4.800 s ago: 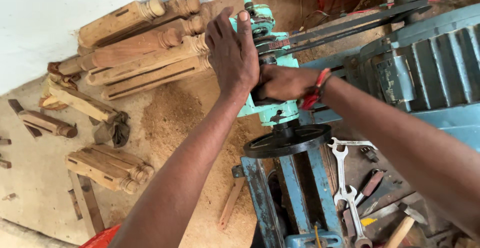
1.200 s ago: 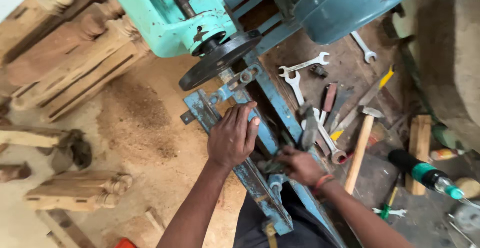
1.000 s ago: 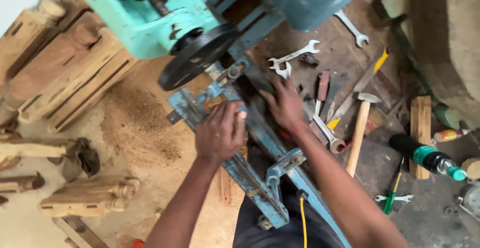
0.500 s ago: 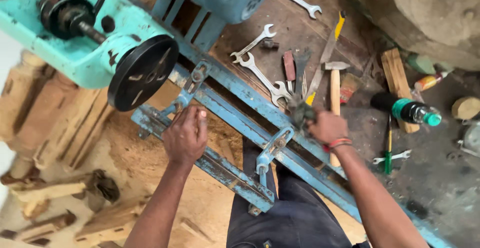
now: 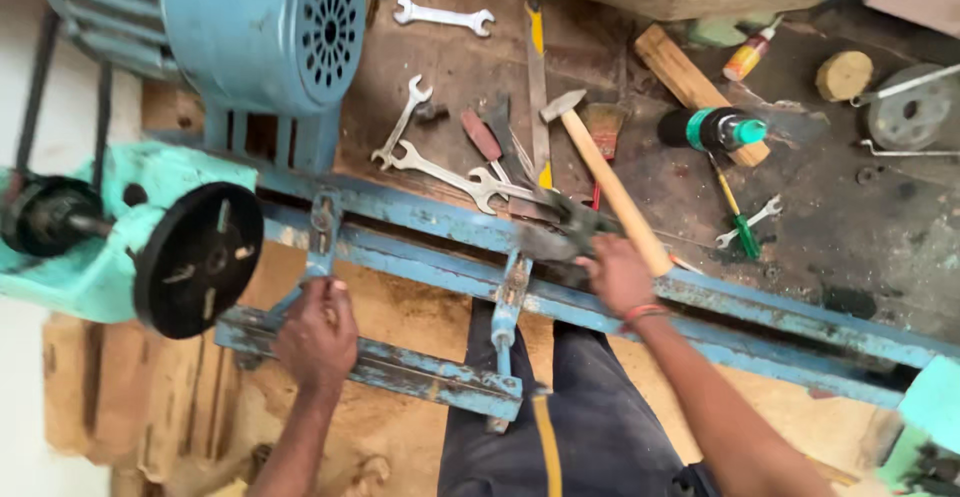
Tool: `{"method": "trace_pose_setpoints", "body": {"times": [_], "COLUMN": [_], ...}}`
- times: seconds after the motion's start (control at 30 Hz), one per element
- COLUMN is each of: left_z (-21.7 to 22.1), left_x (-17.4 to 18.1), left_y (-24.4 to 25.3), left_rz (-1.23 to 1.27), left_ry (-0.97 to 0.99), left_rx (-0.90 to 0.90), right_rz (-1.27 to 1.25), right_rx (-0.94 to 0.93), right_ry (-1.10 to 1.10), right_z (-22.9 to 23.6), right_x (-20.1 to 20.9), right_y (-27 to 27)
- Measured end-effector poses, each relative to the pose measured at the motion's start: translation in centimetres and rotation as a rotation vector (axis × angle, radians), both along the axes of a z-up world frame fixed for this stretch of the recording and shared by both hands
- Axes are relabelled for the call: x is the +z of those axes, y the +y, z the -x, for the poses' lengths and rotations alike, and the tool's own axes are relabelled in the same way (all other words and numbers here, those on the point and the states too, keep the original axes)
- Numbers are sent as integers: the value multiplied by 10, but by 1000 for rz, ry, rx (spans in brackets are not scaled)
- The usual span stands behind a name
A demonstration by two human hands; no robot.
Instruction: The person repairs a woodworking lathe by using a screwdriver to tighten components on the headstock, wiping metal parts with a cloth, and organizing several wrenches on a workbench.
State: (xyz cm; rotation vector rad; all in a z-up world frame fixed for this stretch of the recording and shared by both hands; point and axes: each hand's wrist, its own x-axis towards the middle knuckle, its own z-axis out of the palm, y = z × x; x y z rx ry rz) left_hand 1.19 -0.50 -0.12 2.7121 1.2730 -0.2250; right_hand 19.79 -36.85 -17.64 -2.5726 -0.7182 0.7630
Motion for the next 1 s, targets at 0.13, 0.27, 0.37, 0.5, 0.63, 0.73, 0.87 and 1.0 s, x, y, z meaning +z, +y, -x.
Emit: {"method": "trace_pose_setpoints", "body": {"times": [0.13,0.27,0.37,0.5,0.63,0.73,0.87,1.0], "left_z": [-9,-50,-106,-132,-128,-133,-133,-130], "left_x": [-9,-37,-59,-65,-61,-42,3,56], "left_y": [1,-23,-70,-143,-187,-198,-186,-194], "left_rz": [153,763,1345,1990,1619,1404,1265,1747], "left_ry": [140,11,-199,-515,-522,-745,-653,-743], "left_rx": [-8,118,696,763,747,387,147,531], "right_rz": [328,-157,-686,-950,-1075,-1126,-1390,-1474], "right_rx": [-49,-514,-441,-621,-791,-1237,-1305,-1355], "right_ry": [198,457,361,223,442,664,1293,1589], "right_z": [-34,-32,-2,22,-9,-21,-38,-59], "right_x": [38,97,154,220,220,209,221,238], "right_y": [-14,37,94,138,127,125,102,80]}}
